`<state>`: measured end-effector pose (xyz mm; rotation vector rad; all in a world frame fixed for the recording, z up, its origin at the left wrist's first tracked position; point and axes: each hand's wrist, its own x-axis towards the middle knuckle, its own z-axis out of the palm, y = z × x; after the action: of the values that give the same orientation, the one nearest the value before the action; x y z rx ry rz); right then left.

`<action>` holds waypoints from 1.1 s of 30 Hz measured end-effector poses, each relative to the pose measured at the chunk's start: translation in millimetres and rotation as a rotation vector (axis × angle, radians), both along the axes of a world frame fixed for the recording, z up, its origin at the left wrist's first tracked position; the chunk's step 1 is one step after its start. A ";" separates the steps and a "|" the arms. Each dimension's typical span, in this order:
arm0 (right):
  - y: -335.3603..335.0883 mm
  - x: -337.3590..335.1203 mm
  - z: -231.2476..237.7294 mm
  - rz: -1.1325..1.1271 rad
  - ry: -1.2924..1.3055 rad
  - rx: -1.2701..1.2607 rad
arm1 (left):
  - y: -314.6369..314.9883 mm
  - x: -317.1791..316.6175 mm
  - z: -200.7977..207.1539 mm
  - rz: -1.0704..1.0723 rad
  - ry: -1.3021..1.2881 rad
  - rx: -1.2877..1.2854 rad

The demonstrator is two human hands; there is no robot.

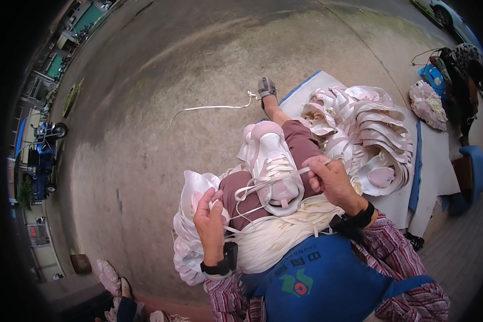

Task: Lacing and preparing shoe uppers for further manufacturing processes.

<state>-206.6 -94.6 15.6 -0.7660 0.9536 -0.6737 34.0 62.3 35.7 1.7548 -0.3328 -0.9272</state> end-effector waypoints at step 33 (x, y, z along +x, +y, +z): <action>57.5 20.5 3.6 0.594 0.148 -0.445 | -11.6 -46.4 5.3 -0.717 0.007 0.186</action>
<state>-186.1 -37.1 19.2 -1.4380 0.6562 -0.3039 -12.4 50.7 41.0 1.8226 -0.9332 -1.5043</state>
